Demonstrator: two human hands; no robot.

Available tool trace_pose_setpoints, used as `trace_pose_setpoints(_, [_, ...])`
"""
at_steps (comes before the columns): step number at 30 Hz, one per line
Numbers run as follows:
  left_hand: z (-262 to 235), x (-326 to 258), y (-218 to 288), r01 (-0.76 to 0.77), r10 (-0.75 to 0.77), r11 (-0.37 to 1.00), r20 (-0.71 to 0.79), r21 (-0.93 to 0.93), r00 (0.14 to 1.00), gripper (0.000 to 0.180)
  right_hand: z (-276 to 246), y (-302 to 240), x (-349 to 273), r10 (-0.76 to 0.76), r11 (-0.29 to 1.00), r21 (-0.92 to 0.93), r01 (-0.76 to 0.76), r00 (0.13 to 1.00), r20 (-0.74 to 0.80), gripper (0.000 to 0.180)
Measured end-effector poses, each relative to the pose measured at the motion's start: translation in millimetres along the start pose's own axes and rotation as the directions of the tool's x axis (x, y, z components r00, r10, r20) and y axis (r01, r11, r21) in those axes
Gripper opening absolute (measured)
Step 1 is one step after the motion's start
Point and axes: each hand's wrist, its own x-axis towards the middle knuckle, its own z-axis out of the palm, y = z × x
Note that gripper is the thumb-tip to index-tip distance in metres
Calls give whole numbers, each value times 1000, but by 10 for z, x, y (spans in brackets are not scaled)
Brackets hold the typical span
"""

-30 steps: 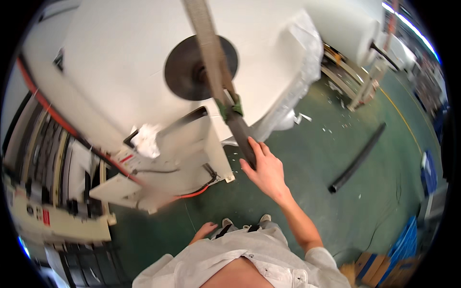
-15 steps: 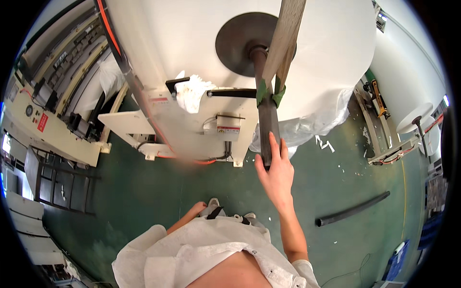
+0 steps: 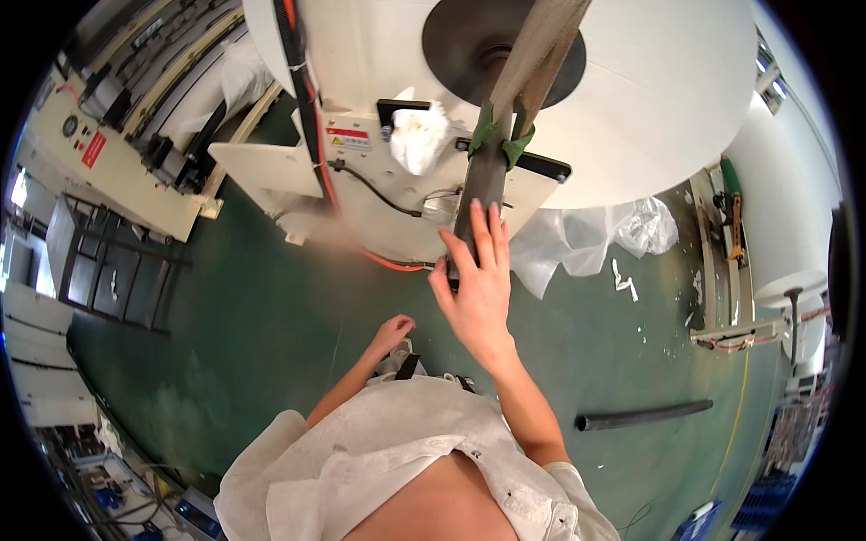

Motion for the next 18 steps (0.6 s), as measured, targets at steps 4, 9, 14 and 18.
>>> trace_pose_setpoints(4, [-247,-215,837,-169,137,967,-172,-189,976,21,255,-232,129,-131,991,38,130,991,33,16])
trace_pose_setpoints(9, [-726,-435,1290,-281,178,909,-324,-307,929,18,415,-433,203,-171,979,119,166,985,33,15])
trace_pose_setpoints(14, [-982,-570,1725,-354,217,894,-426,-274,878,18,310,-429,104,-211,963,183,197,976,61,15])
trace_pose_setpoints(18, [-959,-367,1900,-406,328,888,-322,-215,888,20,185,-374,-7,-198,948,265,176,978,58,18])
